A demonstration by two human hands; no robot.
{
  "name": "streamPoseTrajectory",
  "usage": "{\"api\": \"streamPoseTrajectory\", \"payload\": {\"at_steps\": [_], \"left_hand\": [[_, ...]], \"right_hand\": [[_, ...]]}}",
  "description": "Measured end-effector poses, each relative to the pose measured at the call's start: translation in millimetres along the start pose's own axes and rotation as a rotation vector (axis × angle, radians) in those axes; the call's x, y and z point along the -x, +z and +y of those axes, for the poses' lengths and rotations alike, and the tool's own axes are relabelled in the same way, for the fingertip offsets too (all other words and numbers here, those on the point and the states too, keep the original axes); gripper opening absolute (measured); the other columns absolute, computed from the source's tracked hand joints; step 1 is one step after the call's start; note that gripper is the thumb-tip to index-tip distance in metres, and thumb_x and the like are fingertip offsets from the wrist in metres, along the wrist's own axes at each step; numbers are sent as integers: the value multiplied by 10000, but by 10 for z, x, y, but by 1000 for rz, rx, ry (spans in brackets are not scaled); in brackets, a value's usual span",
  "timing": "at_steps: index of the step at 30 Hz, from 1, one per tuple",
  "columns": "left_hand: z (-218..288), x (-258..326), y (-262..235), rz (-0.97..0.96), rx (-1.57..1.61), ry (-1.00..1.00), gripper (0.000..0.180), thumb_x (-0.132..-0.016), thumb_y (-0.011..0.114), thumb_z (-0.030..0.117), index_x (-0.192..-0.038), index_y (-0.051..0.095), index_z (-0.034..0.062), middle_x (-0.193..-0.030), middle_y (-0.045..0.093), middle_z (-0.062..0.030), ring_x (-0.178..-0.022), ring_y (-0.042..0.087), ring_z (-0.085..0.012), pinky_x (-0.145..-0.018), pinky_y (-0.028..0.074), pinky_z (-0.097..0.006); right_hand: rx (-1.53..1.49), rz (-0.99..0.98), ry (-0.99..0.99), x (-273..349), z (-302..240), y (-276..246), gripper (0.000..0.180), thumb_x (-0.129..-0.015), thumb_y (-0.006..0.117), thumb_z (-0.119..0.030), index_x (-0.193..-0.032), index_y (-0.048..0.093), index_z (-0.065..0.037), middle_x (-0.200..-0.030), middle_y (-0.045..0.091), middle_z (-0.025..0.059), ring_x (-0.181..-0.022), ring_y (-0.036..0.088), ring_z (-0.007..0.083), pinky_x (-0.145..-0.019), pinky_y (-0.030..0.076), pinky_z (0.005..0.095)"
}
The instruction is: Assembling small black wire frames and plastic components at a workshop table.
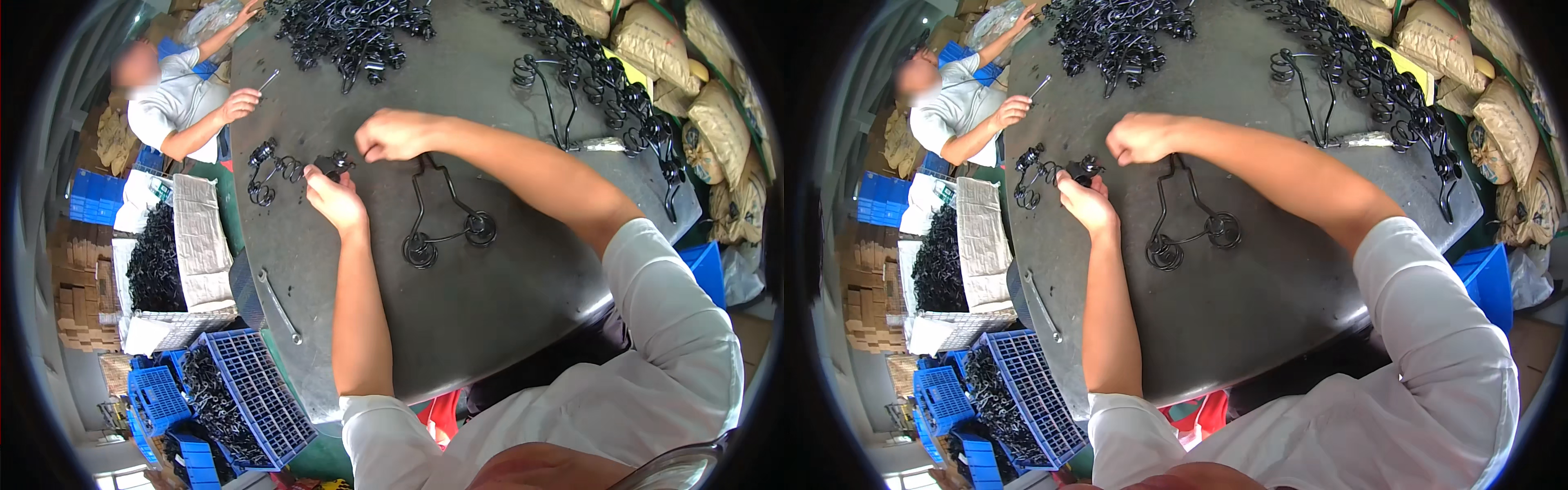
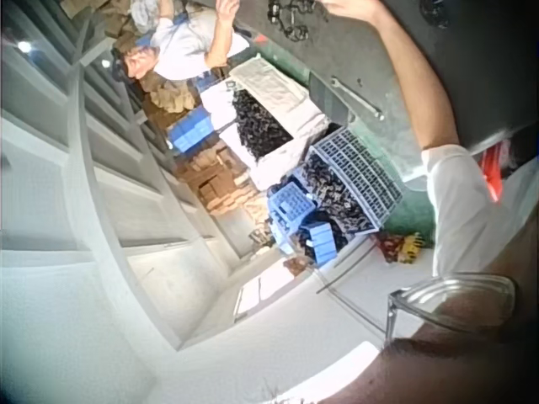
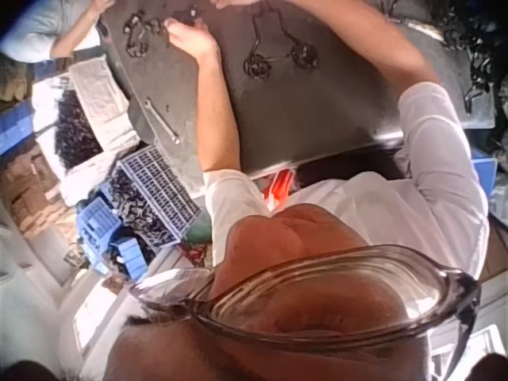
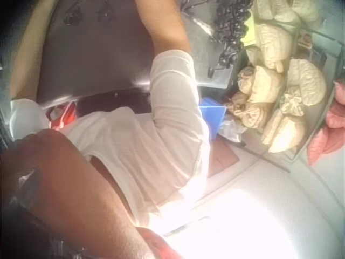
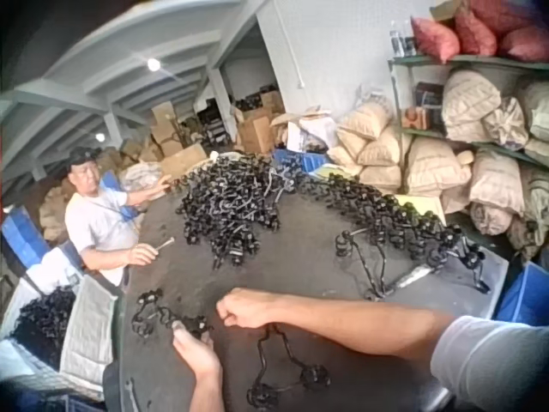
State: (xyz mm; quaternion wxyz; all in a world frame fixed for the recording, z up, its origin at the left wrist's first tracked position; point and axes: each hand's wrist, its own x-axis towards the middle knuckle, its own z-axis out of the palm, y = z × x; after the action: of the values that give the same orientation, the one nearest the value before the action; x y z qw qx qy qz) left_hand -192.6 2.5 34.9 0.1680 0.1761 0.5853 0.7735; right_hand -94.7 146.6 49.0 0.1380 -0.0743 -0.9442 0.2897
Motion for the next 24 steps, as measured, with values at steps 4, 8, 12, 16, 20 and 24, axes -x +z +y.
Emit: {"api": "streamPoseTrajectory", "payload": {"at_steps": [4,8,12,16,20,24], "left_hand": [[-23,-79,-119,1,-4,6,447,-1007,385,420,-750,477,66,-643,509,-22,-507,417,-106,-485,341,-263],[9,-56,-89,-31,-33,13,453,-1008,384,405,-727,446,55,-656,489,-18,-528,407,-114,-527,373,-279],[3,-32,-59,-54,-31,19,445,-1006,388,399,-722,445,61,-654,487,-15,-522,394,-105,-495,341,-273],[-74,-79,-140,-68,52,33,436,-1004,394,390,-717,450,67,-650,487,-11,-511,378,-94,-472,309,-267],[-6,-13,-38,-36,5,10,429,-1007,400,389,-722,450,72,-651,479,-1,-508,370,-85,-468,296,-260],[50,32,9,-25,-39,6,439,-1014,399,402,-735,458,68,-666,488,2,-517,373,-84,-483,310,-258]], "right_hand": [[29,260,197,703,-148,-423,118,-881,704,-102,-943,646,-20,-783,663,98,-709,618,202,-666,500,359],[61,334,382,1569,-115,-486,127,-865,700,-98,-945,646,-14,-775,653,115,-708,632,236,-672,503,383],[211,340,366,1748,-403,-426,207,-842,693,-102,-1027,643,-23,-881,635,138,-825,652,314,-746,513,418],[13,285,480,1407,-700,-424,341,-888,688,-227,-1153,611,-26,-839,638,156,-825,653,286,-742,504,400],[-208,70,395,1286,-761,-109,274,-922,637,-221,-1101,614,-15,-655,617,67,-613,570,155,-582,438,339],[-388,208,474,1067,-740,52,192,-869,580,-117,-1021,614,-4,-722,639,121,-688,623,226,-637,466,396]]}}
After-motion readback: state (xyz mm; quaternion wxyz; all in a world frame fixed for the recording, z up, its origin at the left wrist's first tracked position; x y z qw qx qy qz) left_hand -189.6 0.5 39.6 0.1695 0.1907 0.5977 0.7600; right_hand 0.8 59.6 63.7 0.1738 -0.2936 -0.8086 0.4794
